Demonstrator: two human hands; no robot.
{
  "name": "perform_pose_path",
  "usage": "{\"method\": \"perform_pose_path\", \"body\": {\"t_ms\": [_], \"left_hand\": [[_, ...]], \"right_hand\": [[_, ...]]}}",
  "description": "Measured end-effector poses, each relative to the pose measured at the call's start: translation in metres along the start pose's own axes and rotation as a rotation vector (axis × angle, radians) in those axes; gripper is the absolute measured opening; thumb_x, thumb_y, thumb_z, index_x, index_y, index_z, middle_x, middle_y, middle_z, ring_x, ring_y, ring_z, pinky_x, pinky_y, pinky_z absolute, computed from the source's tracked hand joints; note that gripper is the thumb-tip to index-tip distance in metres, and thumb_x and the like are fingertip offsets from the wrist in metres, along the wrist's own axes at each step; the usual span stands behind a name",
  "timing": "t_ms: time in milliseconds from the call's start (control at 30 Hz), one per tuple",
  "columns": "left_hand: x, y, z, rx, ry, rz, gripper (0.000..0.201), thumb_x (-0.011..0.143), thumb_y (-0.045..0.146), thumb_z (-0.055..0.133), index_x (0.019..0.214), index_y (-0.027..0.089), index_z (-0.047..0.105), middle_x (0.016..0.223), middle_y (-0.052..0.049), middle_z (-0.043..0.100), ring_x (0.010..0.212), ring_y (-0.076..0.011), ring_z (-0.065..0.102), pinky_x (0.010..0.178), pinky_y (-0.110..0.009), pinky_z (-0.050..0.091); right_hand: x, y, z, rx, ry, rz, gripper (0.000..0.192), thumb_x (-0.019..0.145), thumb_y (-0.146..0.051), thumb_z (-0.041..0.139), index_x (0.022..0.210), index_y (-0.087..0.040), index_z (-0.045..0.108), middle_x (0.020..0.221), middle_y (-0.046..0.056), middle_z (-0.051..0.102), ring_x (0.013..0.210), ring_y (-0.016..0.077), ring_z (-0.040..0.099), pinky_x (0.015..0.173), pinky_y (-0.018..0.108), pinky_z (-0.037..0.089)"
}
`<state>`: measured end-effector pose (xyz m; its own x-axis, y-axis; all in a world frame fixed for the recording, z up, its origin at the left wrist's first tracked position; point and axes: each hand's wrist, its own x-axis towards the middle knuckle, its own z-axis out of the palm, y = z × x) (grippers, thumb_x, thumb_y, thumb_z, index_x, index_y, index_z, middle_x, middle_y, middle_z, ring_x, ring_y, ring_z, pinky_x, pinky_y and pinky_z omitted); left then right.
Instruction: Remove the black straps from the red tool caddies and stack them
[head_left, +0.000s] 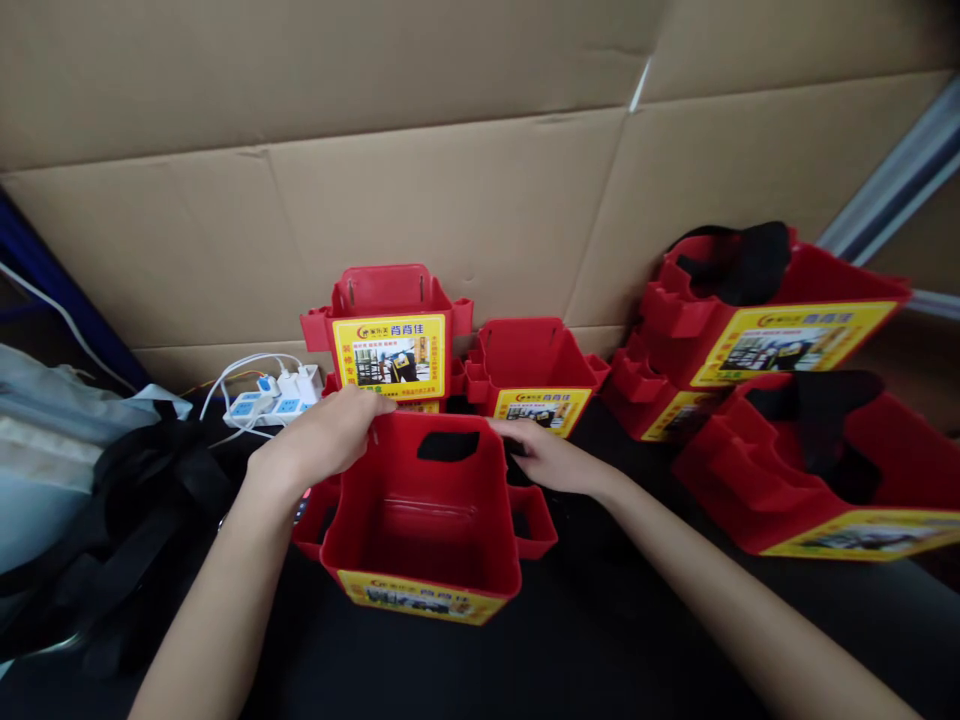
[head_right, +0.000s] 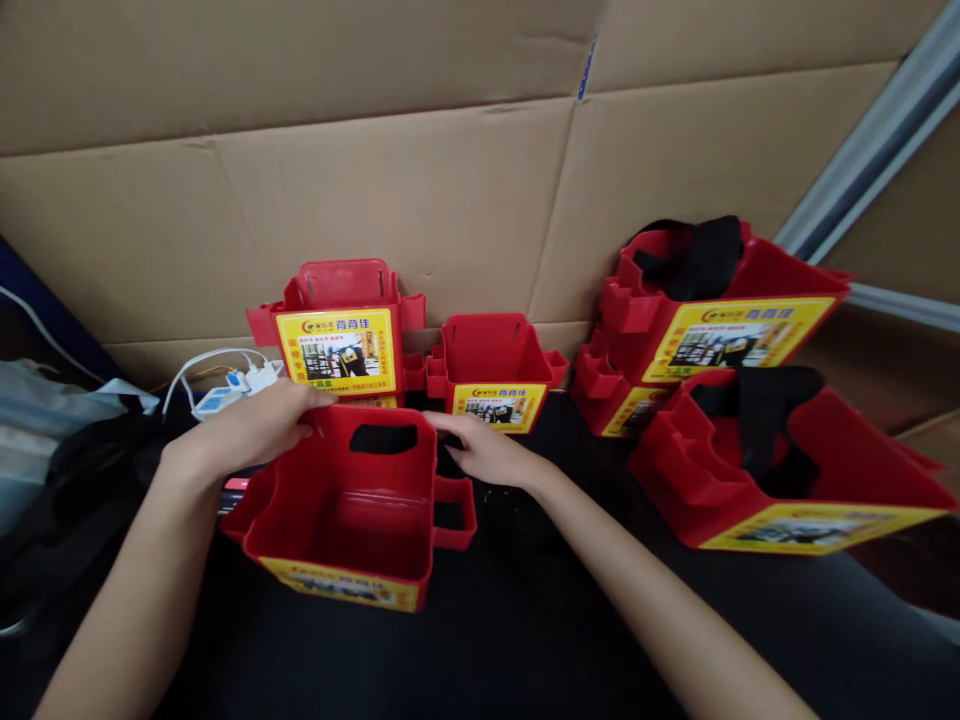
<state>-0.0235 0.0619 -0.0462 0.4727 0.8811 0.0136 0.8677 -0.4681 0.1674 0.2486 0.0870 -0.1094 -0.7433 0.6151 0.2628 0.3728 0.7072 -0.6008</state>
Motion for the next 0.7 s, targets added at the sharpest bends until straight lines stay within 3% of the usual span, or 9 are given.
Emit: {"method": "perform_pose_path", "body": {"t_ms": [100, 200, 367, 467, 533, 567, 633, 700], "left_hand": [[-0.001, 0.004, 0.0, -0.014, -0.012, -0.002, 0.044, 0.062, -0.004, 0.04, 0.093, 0.018, 0.061, 0.093, -0.006, 0.064, 0.088, -0.0183, 0.058, 0.076, -0.027, 0.043], [-0.003, 0.006, 0.0, -0.01, -0.003, -0.011, 0.044, 0.06, -0.005, 0.039, 0.089, 0.018, 0.062, 0.093, -0.006, 0.064, 0.086, -0.0176, 0.058, 0.074, -0.026, 0.042], [0.0, 0.0, 0.005, -0.013, -0.016, 0.016, 0.042, 0.061, -0.003, 0.04, 0.089, 0.019, 0.061, 0.092, -0.005, 0.065, 0.085, -0.0172, 0.058, 0.075, -0.027, 0.042], [0.004, -0.002, 0.005, 0.004, -0.017, 0.018, 0.041, 0.061, -0.003, 0.04, 0.089, 0.019, 0.061, 0.09, -0.005, 0.065, 0.086, -0.0184, 0.058, 0.073, -0.027, 0.042], [0.003, -0.002, 0.0, 0.016, -0.025, 0.019, 0.041, 0.063, -0.001, 0.041, 0.092, 0.019, 0.061, 0.091, -0.005, 0.065, 0.087, -0.019, 0.058, 0.074, -0.028, 0.043], [-0.001, 0.0, -0.003, 0.023, -0.027, 0.025, 0.04, 0.066, 0.001, 0.042, 0.095, 0.02, 0.061, 0.094, -0.005, 0.065, 0.089, -0.0195, 0.058, 0.077, -0.029, 0.043], [-0.016, 0.005, -0.01, 0.045, 0.021, 0.033, 0.037, 0.074, 0.01, 0.045, 0.107, 0.022, 0.058, 0.106, -0.006, 0.062, 0.096, -0.0214, 0.057, 0.086, -0.033, 0.042], [-0.039, 0.014, -0.01, 0.077, 0.145, 0.014, 0.041, 0.08, 0.027, 0.049, 0.121, 0.024, 0.05, 0.122, -0.008, 0.055, 0.107, -0.0251, 0.052, 0.095, -0.037, 0.037]], "right_hand": [[-0.009, -0.003, 0.001, 0.172, 0.044, 0.156, 0.039, 0.09, -0.027, 0.033, 0.127, -0.025, 0.045, 0.118, 0.007, 0.057, 0.105, 0.0173, 0.054, 0.09, 0.037, 0.044], [-0.019, -0.011, -0.001, 0.262, 0.079, 0.203, 0.038, 0.09, -0.034, 0.037, 0.125, -0.025, 0.046, 0.111, 0.006, 0.059, 0.089, 0.0141, 0.058, 0.08, 0.032, 0.048], [-0.031, 0.002, -0.015, 0.172, 0.016, 0.233, 0.029, 0.083, -0.034, 0.049, 0.101, -0.017, 0.063, 0.084, 0.003, 0.062, 0.057, 0.0091, 0.053, 0.055, 0.024, 0.047], [-0.057, 0.024, -0.019, -0.151, 0.159, 0.316, 0.028, 0.084, -0.03, 0.043, 0.091, -0.017, 0.067, 0.086, 0.007, 0.062, 0.072, 0.015, 0.06, 0.068, 0.031, 0.05], [-0.082, 0.032, -0.011, -0.374, 0.246, 0.43, 0.032, 0.084, -0.029, 0.039, 0.097, -0.019, 0.067, 0.094, 0.01, 0.062, 0.089, 0.0205, 0.06, 0.084, 0.039, 0.047], [-0.096, 0.032, -0.004, -0.453, 0.218, 0.496, 0.035, 0.085, -0.032, 0.039, 0.106, -0.019, 0.063, 0.1, 0.012, 0.061, 0.095, 0.0235, 0.059, 0.089, 0.045, 0.044], [-0.12, 0.025, 0.013, -0.544, 0.192, 0.623, 0.052, 0.083, -0.045, 0.041, 0.128, -0.019, 0.046, 0.121, 0.016, 0.052, 0.114, 0.0304, 0.048, 0.098, 0.058, 0.029], [-0.136, 0.013, 0.03, -0.53, 0.1, 0.657, 0.068, 0.081, -0.054, 0.041, 0.139, -0.021, 0.027, 0.139, 0.016, 0.034, 0.129, 0.0327, 0.029, 0.1, 0.062, 0.021]]}}
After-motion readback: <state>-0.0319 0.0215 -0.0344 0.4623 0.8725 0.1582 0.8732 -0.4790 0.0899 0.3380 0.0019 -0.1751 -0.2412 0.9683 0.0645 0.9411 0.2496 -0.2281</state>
